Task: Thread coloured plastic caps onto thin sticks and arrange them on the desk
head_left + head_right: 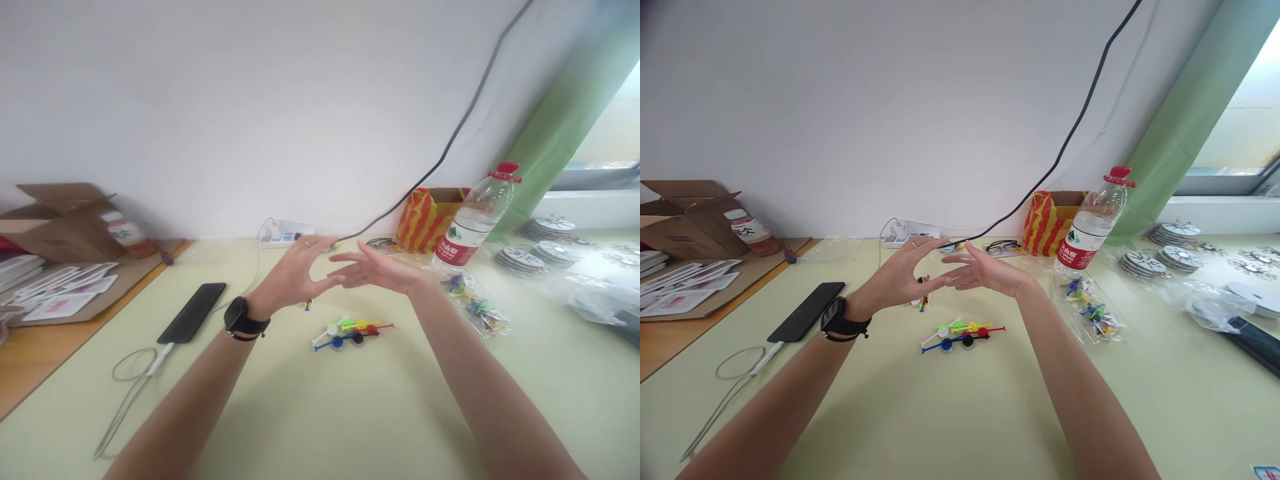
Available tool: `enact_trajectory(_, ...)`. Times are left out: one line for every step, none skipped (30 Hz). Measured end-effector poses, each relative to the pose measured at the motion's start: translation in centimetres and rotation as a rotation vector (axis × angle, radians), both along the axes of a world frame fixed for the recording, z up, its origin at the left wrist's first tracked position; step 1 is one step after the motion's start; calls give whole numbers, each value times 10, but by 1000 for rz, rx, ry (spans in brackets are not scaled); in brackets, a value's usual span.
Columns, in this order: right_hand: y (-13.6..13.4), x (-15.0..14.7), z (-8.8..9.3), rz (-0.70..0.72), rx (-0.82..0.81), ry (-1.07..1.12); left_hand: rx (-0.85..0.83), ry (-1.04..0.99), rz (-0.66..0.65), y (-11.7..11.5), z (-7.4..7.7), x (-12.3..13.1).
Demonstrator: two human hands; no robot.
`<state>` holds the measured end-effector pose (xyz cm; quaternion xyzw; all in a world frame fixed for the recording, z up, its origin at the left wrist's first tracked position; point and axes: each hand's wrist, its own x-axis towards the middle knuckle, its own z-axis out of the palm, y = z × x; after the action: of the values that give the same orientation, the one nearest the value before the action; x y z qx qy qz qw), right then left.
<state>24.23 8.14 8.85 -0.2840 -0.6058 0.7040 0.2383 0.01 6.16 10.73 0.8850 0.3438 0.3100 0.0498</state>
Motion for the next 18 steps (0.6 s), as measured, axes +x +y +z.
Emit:
enact_trajectory(1,0,-1,1,0,10,23,6,-10,0,-1,2)
enact_trajectory(2,1,-3,5,0,19,49,-7,-2,0,-3,3)
enact_trajectory(3,1,-4,9,0,24,77,-37,23,1,-4,3)
enact_trajectory(5,2,-6,11,-1,26,105,-79,59,2,-5,3)
enact_trajectory(6,3,-7,10,-2,23,134,-129,97,4,-5,2)
enact_trajectory(8,4,-8,7,-4,18,162,-183,135,6,-6,1)
enact_trajectory(9,4,-9,0,-5,14,190,-235,167,7,-6,-1)
enact_trajectory(10,5,-10,-10,-6,10,214,-282,196,8,-6,-3)
enact_trajectory(11,5,-11,-18,-6,9,236,-325,226,9,-5,-4)
enact_trajectory(11,6,-11,-22,-6,8,256,-365,253,9,-5,-6)
enact_trajectory(12,6,-11,-23,-6,8,272,-397,276,8,-5,-6)
enact_trajectory(12,6,-11,-23,-4,8,287,-423,293,7,-4,-7)
enact_trajectory(12,6,-11,-19,-3,7,301,-444,302,6,-4,-6)
enact_trajectory(12,6,-11,-16,-1,6,314,-462,307,5,-4,-6)
enact_trajectory(12,6,-10,-14,1,5,329,-479,309,3,-4,-5)
enact_trajectory(11,6,-10,-12,4,3,342,-495,309,3,-4,-5)
enact_trajectory(11,7,-10,-10,6,2,355,-514,309,2,-4,-4)
enact_trajectory(11,7,-10,-10,8,2,368,-536,309,2,-4,-4)
